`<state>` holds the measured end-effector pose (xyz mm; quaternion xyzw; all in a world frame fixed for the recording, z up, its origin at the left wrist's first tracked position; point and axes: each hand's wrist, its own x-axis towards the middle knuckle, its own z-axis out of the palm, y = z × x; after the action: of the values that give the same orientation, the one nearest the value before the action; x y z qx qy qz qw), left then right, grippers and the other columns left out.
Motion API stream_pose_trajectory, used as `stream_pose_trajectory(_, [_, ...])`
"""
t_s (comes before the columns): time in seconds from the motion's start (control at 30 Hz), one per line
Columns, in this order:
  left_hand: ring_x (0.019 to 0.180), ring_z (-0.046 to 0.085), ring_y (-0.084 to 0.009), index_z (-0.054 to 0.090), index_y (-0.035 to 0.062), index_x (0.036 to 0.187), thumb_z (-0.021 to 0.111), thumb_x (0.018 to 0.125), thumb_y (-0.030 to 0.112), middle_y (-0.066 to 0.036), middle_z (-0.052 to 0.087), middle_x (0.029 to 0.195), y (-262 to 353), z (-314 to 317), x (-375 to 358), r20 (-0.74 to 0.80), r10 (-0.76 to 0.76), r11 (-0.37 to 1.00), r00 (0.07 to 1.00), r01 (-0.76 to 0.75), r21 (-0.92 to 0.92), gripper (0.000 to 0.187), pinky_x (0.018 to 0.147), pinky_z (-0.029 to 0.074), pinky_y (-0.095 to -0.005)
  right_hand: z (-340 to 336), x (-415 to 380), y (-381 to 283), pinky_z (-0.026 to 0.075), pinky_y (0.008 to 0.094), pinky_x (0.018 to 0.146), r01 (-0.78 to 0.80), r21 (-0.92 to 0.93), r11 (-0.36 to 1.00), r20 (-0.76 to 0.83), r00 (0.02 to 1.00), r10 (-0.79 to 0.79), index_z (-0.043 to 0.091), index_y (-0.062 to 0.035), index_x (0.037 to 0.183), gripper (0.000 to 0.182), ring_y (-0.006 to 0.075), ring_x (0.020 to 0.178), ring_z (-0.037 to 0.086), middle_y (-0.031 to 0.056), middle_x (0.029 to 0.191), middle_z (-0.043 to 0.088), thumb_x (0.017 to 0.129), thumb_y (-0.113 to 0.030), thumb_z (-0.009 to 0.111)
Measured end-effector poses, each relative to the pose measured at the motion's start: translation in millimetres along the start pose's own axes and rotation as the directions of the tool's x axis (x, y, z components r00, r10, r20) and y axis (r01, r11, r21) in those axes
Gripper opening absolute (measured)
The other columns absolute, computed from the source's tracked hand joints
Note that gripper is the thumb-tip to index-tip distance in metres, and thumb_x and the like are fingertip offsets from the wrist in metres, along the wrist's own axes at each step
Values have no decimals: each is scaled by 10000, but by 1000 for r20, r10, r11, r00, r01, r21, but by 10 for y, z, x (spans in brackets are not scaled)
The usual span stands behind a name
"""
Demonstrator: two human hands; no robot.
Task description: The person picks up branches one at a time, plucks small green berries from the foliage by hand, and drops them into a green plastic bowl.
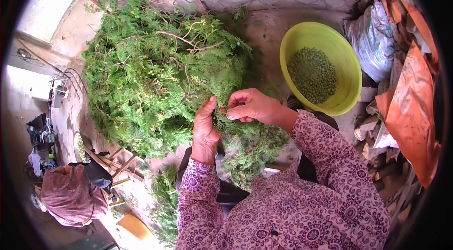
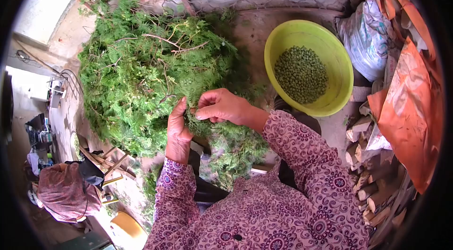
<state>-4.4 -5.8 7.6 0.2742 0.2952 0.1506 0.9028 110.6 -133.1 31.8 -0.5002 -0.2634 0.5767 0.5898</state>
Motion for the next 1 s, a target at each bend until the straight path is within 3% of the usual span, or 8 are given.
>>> stream_pose_trajectory(0.37, [451, 360, -106, 507, 52, 958, 599, 811, 191, -1, 437, 560, 176, 24, -35, 379, 15, 992, 925, 33, -119, 222, 408, 289, -243, -422, -134, -368, 367, 195, 428, 345, 430, 834, -189, 938, -290, 524, -41, 880, 151, 107, 575, 521, 63, 755, 547, 744, 18, 500])
stream_pose_trajectory(0.5, [432, 399, -120, 515, 45, 943, 612, 805, 193, -6, 432, 543, 270, 51, -77, 469, 63, 997, 881, -32, -74, 225, 368, 295, -260, -1012, -319, -459, 427, 242, 529, 502, 158, 851, -403, 819, -408, 524, -44, 970, 221, 145, 667, 545, 91, 830, 553, 749, -28, 539])
stream_pose_trajectory(0.57, [424, 397, -128, 525, 26, 935, 633, 788, 208, -16, 445, 539, 307, 82, -90, 531, 53, 998, 846, -63, 2, 258, 365, 293, -275, -1187, -354, -417, 468, 320, 658, -85, -798, 596, -564, 454, -690, 523, -27, 1049, 346, 231, 751, 577, 135, 940, 572, 724, -125, 593])
stream_pose_trajectory(0.63, [431, 438, -147, 549, 1, 898, 660, 760, 173, -33, 482, 547, 284, 122, -196, 439, 82, 996, 895, -87, -9, 248, 380, 344, -277, -1256, -334, -287, 458, 346, 719, -311, -909, 276, -391, 411, -824, 531, -18, 1058, 403, 270, 806, 573, 150, 973, 573, 698, -177, 618])
stream_pose_trajectory(0.67, [447, 464, -156, 560, -7, 877, 668, 746, 145, -45, 501, 562, 266, 84, -191, 400, 89, 995, 912, -103, 15, 228, 397, 374, -276, -1254, -329, -260, 448, 372, 781, -516, -854, -67, -181, 415, -891, 540, -10, 1066, 464, 308, 862, 570, 165, 1005, 575, 671, -229, 643])
stream_pose_trajectory(0.77, [538, 539, -171, 580, -19, 826, 683, 712, 68, -73, 546, 635, 284, 132, -226, 365, 40, 999, 930, -33, -23, 177, 461, 447, -266, -915, -112, -148, 423, 393, 829, -39, -923, 384, -302, 691, -656, 572, 6, 996, 486, 328, 929, 543, 195, 951, 586, 624, -295, 656])
stream_pose_trajectory(0.8, [539, 524, -165, 565, -17, 827, 681, 715, 83, -75, 540, 640, 261, 82, -203, 365, 79, 997, 928, -67, -44, 190, 451, 431, -273, -731, -71, -210, 403, 372, 872, -35, -920, 391, -218, 873, -436, 534, 6, 1087, 557, 328, 999, 513, 200, 1085, 539, 631, -281, 672])
stream_pose_trajectory(1.0, [494, 417, -137, 488, 12, 878, 654, 750, 191, -44, 457, 585, 364, 144, -201, 564, 100, 993, 819, -45, -110, 276, 416, 341, -295, -301, 299, 261, 429, 402, 811, 42, -974, 224, -26, 957, -289, 557, -24, 1061, 533, 334, 932, 539, 180, 985, 575, 626, -315, 656])
